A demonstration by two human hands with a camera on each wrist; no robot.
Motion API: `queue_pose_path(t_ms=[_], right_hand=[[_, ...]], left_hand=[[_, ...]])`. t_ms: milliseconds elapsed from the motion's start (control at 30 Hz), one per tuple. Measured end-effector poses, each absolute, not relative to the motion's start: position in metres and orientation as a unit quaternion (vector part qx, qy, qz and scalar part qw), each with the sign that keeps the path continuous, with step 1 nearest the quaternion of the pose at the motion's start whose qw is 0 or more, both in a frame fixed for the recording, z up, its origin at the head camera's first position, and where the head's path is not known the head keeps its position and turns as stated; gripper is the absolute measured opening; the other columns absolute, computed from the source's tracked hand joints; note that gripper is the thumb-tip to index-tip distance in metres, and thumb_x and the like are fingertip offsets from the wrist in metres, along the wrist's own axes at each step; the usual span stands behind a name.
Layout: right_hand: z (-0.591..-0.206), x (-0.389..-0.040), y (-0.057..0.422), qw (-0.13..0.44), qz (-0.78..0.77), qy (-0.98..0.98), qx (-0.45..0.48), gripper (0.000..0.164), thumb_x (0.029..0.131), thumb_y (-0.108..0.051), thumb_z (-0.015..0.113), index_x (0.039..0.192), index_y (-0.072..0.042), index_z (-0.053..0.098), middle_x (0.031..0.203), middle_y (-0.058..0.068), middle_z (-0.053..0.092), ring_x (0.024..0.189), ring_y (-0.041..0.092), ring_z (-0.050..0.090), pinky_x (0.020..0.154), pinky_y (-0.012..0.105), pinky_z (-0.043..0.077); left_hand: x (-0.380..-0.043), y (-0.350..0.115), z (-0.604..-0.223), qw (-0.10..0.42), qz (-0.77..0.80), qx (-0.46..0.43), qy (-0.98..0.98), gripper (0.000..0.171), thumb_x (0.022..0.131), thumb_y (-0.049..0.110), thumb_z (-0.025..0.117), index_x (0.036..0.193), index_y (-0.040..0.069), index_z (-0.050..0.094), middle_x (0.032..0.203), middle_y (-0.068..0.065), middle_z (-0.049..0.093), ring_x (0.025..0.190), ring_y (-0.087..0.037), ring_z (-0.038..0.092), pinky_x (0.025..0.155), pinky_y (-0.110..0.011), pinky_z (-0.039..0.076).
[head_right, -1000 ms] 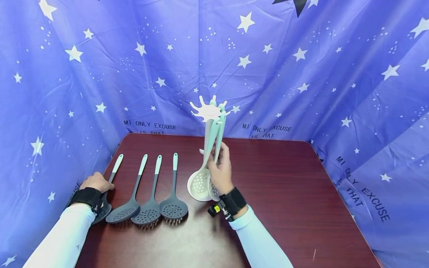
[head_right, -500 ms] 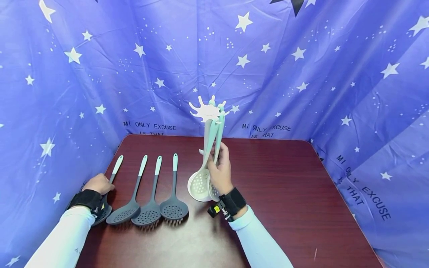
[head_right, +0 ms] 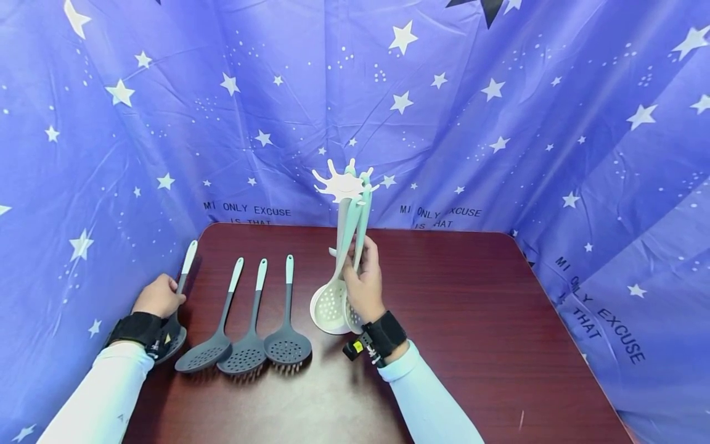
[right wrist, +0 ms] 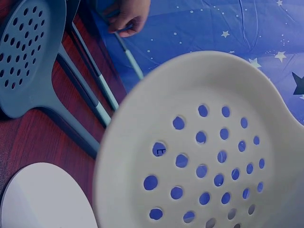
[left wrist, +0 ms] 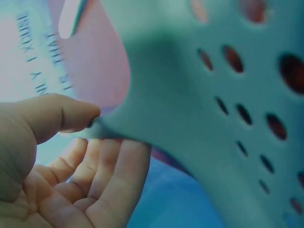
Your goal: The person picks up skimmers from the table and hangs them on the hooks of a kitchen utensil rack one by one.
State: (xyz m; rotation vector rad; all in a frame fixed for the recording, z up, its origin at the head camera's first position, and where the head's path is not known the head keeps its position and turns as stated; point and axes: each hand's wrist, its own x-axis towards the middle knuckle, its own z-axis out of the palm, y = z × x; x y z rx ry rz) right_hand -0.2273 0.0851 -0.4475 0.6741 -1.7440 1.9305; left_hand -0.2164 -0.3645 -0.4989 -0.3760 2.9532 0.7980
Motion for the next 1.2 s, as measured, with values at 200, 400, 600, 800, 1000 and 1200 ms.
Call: queue_pose_path(t_ms=[200,400,600,800,1000,1200], right_hand=[[-0.449,-0.227,0.085,0.221,0.705,-0.628,0.247,0.050,0.105,0.007,0.047,0.152,-0.001,0.035,0.133,0.011,0.060,0.112,0.045,0.067,0.090,0.029,0.055],[-0.450,-0.226,0.085,0.212,0.713,-0.623,0.241,0.050,0.105,0.005,0.048,0.153,-0.004,0.035,0.134,0.014,0.061,0.111,0.052,0.065,0.092,0.030,0.055],[-0.450,-0.226,0.085,0.211,0.711,-0.626,0.243,0.049,0.107,0.000,0.050,0.153,-0.006,0.035,0.133,0.020,0.061,0.112,0.055,0.063,0.095,0.032,0.054],[-0.449,-0.227,0.086,0.209,0.715,-0.619,0.250,0.048,0.107,0.001,0.048,0.153,-0.008,0.036,0.134,0.024,0.059,0.111,0.057,0.062,0.096,0.032,0.054],[-0.450,-0.226,0.088,0.215,0.708,-0.625,0.248,0.050,0.106,0.004,0.048,0.154,-0.004,0.034,0.136,0.020,0.058,0.112,0.044,0.068,0.091,0.029,0.056],[-0.448,-0.225,0.088,0.219,0.703,-0.630,0.247,0.049,0.106,0.004,0.048,0.153,-0.001,0.035,0.135,0.023,0.058,0.112,0.039,0.069,0.089,0.028,0.056]], left_hand=[[-0.221,-0.359,-0.471,-0.048,0.284,-0.099,0.953,0.032,0.089,0.013,0.073,0.108,-0.004,0.053,0.100,-0.031,0.066,0.094,-0.050,0.062,0.084,-0.059,0.047],[-0.224,-0.340,-0.434,-0.095,0.320,-0.070,0.940,0.034,0.092,0.015,0.070,0.118,-0.003,0.057,0.102,-0.024,0.069,0.094,-0.041,0.065,0.085,-0.051,0.047],[-0.222,-0.313,-0.406,-0.108,0.354,-0.047,0.928,0.036,0.095,0.017,0.072,0.123,0.000,0.057,0.104,-0.020,0.068,0.093,-0.035,0.065,0.081,-0.043,0.049],[-0.225,-0.299,-0.403,-0.058,0.406,0.040,0.911,0.051,0.098,0.007,0.070,0.143,-0.003,0.047,0.104,-0.019,0.063,0.084,-0.024,0.067,0.067,-0.031,0.059],[-0.220,-0.284,-0.408,-0.073,0.398,0.063,0.912,0.038,0.102,0.009,0.067,0.138,0.005,0.056,0.108,-0.017,0.064,0.090,-0.027,0.066,0.069,-0.036,0.058],[-0.212,-0.256,-0.404,-0.111,0.402,0.076,0.905,0.038,0.103,0.014,0.067,0.139,0.013,0.055,0.101,-0.009,0.066,0.095,-0.028,0.068,0.075,-0.042,0.053]])
